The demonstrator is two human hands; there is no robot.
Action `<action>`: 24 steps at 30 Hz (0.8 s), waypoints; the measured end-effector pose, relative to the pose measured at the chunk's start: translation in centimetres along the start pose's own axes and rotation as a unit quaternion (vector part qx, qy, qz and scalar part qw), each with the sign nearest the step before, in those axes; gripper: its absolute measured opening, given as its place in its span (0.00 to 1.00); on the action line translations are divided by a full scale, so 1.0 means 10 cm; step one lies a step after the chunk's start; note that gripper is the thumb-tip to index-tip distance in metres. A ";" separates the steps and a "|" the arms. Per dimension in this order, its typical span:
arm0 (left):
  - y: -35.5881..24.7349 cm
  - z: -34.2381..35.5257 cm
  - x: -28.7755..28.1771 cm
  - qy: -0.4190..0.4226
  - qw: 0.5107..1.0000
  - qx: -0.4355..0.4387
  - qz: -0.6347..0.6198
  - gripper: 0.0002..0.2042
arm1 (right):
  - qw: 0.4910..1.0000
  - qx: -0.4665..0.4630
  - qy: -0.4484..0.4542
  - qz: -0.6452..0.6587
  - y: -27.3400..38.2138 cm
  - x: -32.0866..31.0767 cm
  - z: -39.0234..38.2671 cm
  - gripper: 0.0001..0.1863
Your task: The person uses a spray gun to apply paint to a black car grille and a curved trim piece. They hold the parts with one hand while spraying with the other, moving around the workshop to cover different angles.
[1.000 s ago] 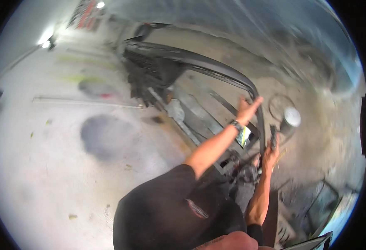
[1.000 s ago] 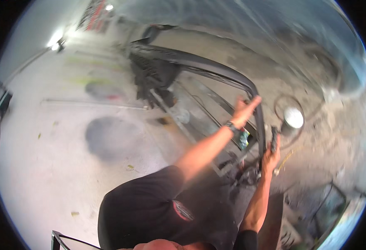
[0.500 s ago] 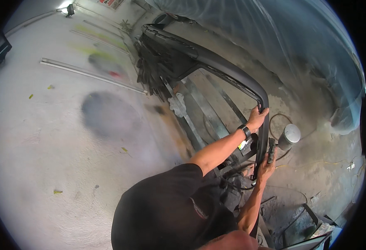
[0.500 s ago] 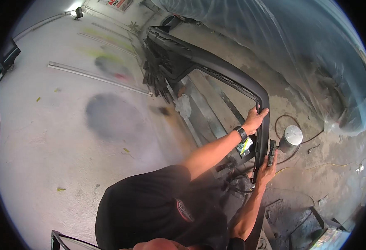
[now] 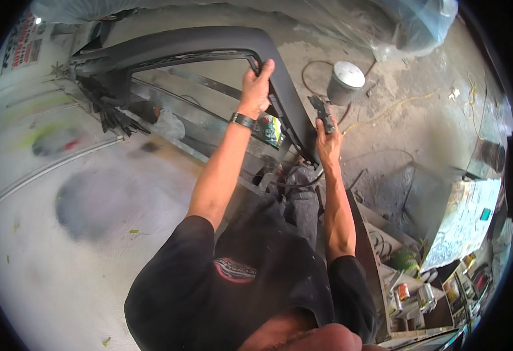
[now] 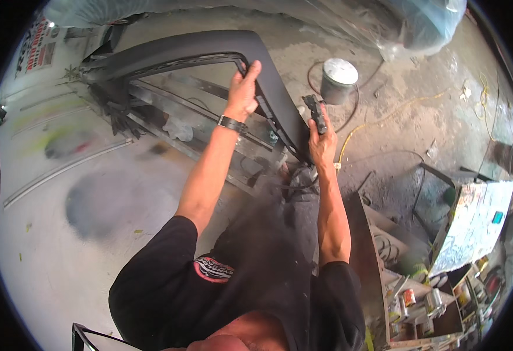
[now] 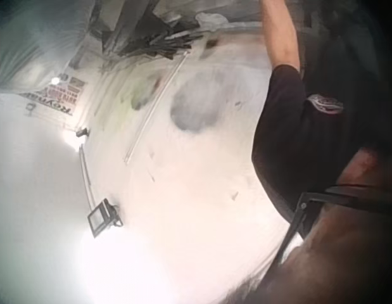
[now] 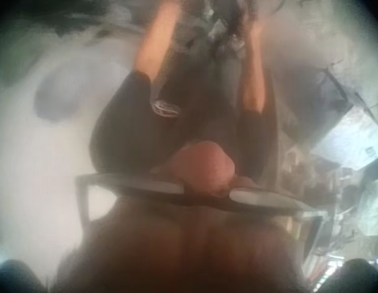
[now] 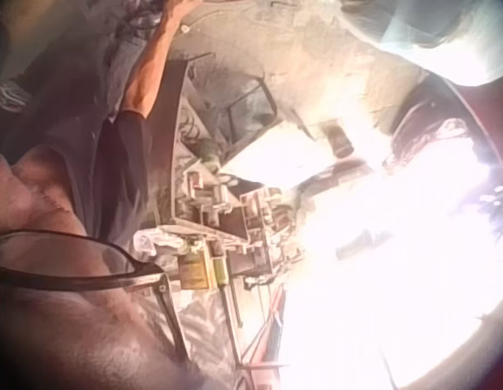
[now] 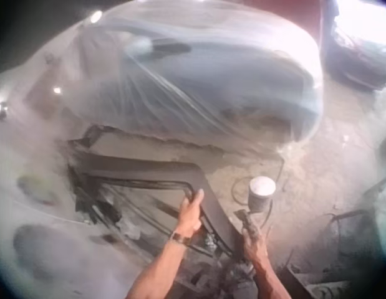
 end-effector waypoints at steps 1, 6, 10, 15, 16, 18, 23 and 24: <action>-0.04 -0.02 -0.02 0.005 1.000 0.000 0.009 0.08 | 0.999 -0.030 -0.009 -0.008 -0.04 0.00 0.01 0.26; -0.15 -0.05 -0.05 0.014 0.999 -0.044 0.005 0.08 | 0.999 0.032 0.000 0.039 0.07 0.01 -0.08 0.25; -0.35 -0.25 -0.15 -0.003 0.999 -0.042 0.003 0.09 | 0.993 0.090 0.013 0.079 -0.03 0.04 -0.14 0.23; -0.36 -0.47 -0.49 -0.005 0.996 -0.070 0.062 0.09 | 0.992 0.105 0.013 0.066 0.02 -0.14 -0.23 0.28; -0.32 -0.47 -0.63 0.002 0.995 -0.081 0.063 0.09 | 0.993 0.105 0.010 0.051 0.02 -0.15 -0.24 0.28; -0.25 -0.58 -0.85 0.001 0.993 -0.092 0.071 0.09 | 0.990 0.125 0.009 0.059 -0.06 -0.27 -0.24 0.21; -0.01 -0.95 -1.31 -0.037 0.990 -0.100 0.095 0.10 | 0.983 0.172 -0.033 0.052 -0.19 -0.75 -0.46 0.15; 0.06 -0.99 -1.39 -0.045 0.989 -0.092 0.103 0.11 | 0.980 0.191 -0.041 0.047 -0.19 -0.85 -0.50 0.15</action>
Point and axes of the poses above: each hand's wrist, its own z-axis towards the middle knuckle, its own x-axis out of the palm, y = z × x, the point moved 5 cm from there along z, towards the middle knuckle, and after that the axes turned 9 degrees about -y, right-handed, at the moved point
